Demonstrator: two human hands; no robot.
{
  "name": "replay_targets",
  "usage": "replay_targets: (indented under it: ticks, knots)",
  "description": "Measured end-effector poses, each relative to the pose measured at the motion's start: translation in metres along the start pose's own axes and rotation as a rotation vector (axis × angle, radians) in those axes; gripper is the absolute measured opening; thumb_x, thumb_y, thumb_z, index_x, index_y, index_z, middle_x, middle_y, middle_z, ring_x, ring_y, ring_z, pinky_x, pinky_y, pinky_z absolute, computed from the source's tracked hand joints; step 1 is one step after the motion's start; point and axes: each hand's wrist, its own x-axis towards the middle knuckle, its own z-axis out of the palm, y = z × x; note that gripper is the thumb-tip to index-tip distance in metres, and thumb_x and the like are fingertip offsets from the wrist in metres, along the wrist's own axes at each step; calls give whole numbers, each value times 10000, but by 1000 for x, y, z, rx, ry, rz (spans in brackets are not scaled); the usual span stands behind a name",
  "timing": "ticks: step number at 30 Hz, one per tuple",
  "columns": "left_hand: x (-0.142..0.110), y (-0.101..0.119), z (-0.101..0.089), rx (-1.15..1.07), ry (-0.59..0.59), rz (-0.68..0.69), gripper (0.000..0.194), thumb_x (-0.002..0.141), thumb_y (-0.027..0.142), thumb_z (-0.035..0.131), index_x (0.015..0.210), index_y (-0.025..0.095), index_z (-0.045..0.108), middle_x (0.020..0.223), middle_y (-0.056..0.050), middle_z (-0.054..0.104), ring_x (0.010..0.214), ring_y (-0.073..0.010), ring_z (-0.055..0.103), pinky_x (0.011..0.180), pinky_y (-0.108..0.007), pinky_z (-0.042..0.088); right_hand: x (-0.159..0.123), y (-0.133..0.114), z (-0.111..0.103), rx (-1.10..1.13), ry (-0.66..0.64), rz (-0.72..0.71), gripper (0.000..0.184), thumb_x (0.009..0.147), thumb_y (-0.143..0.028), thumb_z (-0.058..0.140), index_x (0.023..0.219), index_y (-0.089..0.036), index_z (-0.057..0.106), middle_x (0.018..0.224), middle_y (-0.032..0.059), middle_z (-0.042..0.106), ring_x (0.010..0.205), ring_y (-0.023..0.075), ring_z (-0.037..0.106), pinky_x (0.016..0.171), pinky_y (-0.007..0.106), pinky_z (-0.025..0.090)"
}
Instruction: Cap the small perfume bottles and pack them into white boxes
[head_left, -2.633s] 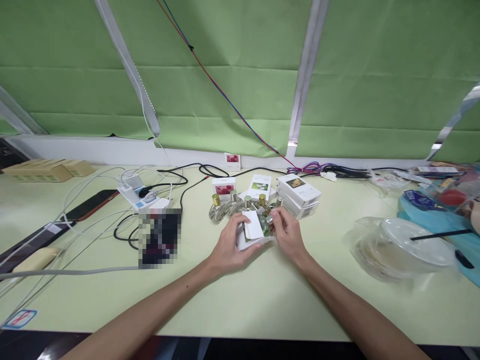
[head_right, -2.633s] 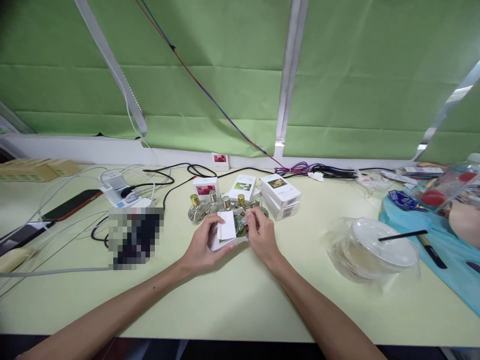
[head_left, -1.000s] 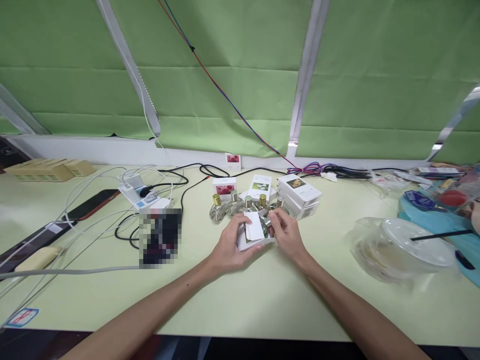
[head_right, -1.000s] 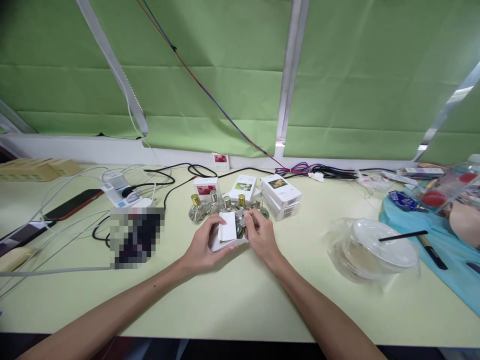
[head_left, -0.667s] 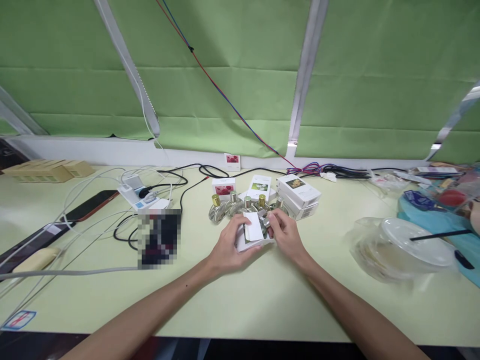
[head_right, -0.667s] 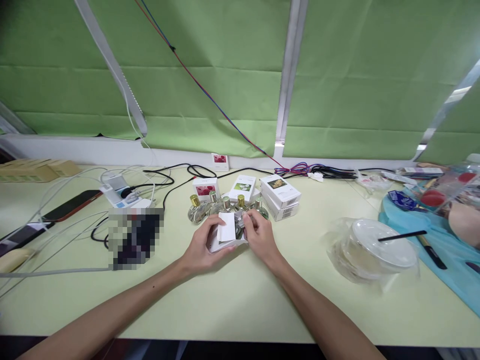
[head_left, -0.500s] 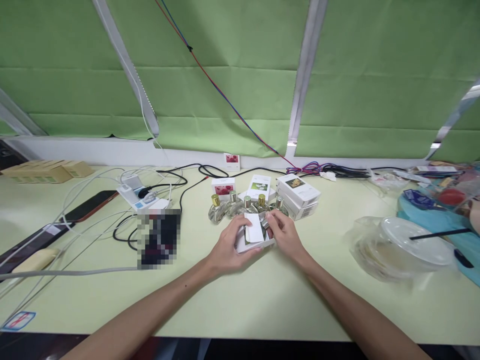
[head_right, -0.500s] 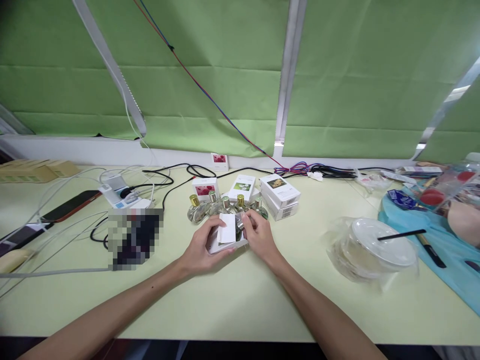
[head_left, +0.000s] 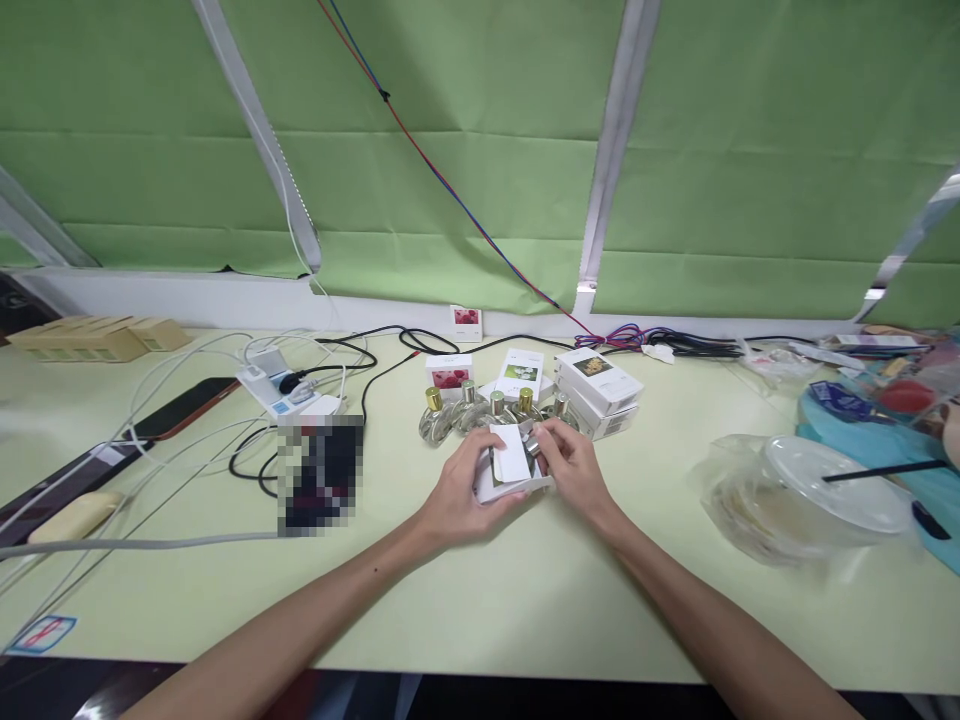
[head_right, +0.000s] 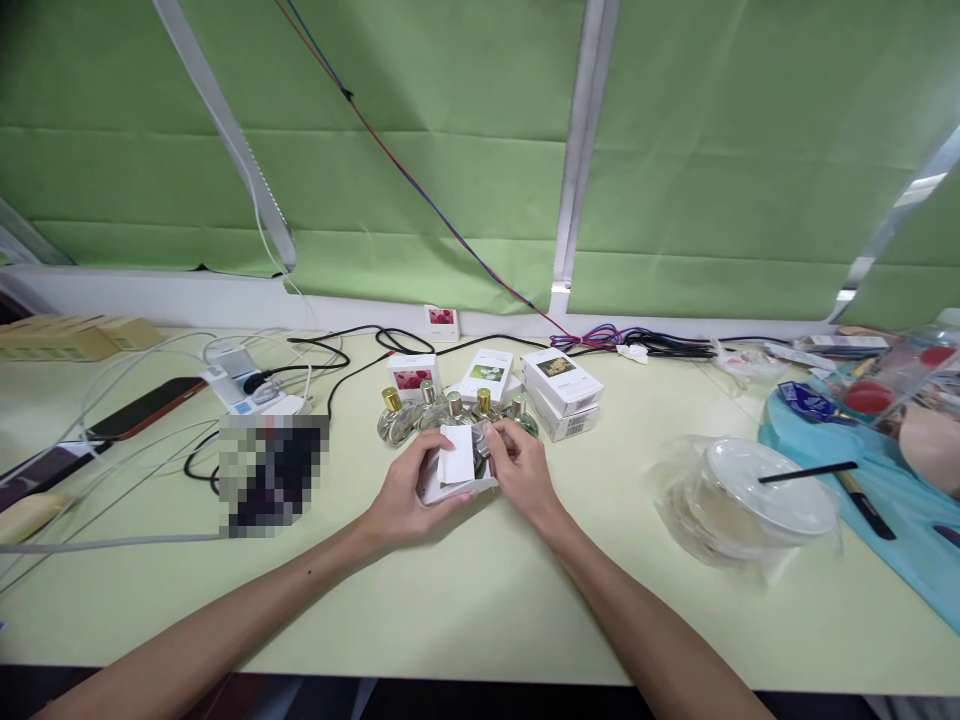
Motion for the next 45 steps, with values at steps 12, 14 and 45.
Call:
replay_targets:
  ticks: [12,14,45]
  knots:
    - [1,3,2,9,19,-27,519,774,371,793,1159,238,471,1073,-84,599,874,-206,613,691,-312,501,-1,-4,1,24,12,-42,420,922,-585,586,807,-184,638,597,-29,509,533,123,451,506,252,355]
    - [0,0,1,5,13,-7,524,772,359,798,1167,240,474,1087,-91,600,893,-213,614,706,-322,508,-1,-4,1,31,5,-30,429,917,-595,586,799,-185,632,580,-35,495,516,119,433,498,253,343]
    - [1,2,1,12,18,-16,526,779,349,801,1171,241,469,1084,-78,593,905,-201,609,718,-297,500,0,2,0,-15,-34,-31,373,923,-508,605,828,-158,693,747,40,638,639,152,507,582,276,372]
